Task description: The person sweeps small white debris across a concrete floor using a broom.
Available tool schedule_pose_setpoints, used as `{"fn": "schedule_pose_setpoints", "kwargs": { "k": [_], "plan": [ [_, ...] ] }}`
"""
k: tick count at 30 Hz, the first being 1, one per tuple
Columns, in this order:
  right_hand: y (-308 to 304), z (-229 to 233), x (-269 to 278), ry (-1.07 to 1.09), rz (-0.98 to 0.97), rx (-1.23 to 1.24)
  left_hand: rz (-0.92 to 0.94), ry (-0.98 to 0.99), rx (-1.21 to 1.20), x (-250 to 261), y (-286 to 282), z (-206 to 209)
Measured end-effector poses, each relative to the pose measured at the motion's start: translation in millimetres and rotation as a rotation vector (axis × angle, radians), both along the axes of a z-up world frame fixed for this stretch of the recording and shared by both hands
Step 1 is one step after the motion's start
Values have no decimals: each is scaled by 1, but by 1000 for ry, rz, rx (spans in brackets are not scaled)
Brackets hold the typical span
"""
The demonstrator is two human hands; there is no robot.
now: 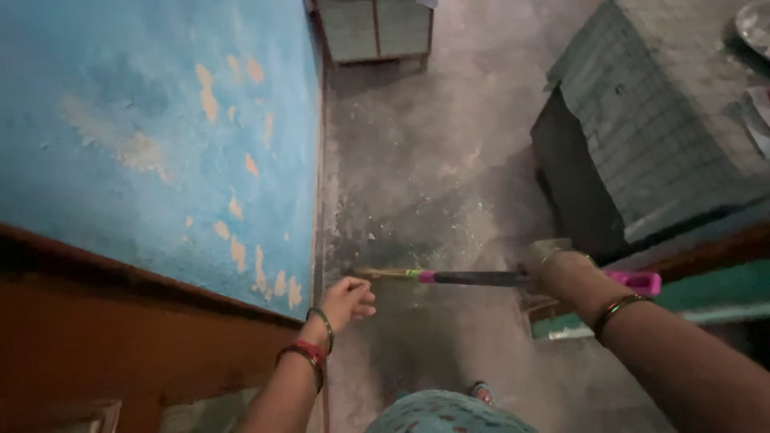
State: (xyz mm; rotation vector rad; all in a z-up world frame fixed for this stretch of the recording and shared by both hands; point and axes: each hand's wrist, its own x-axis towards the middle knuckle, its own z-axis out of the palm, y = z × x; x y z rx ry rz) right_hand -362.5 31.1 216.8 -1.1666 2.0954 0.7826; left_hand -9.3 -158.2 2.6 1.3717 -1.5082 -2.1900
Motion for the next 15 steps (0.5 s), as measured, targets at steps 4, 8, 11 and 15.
{"fn": "schedule_pose_setpoints", "kwargs": {
  "k": [4,8,11,15],
  "plan": [
    [15,14,-1,42,97,79,-24,44,1,-14,-1,4],
    [27,25,-15,160,216,142,-13,30,-7,-21,5,4],
    [37,33,-33,215,186,118,-39,52,-13,-22,14,3],
    [41,31,-72,147,83,158,-19,4,49,-41,24,-4]
  ]
}}
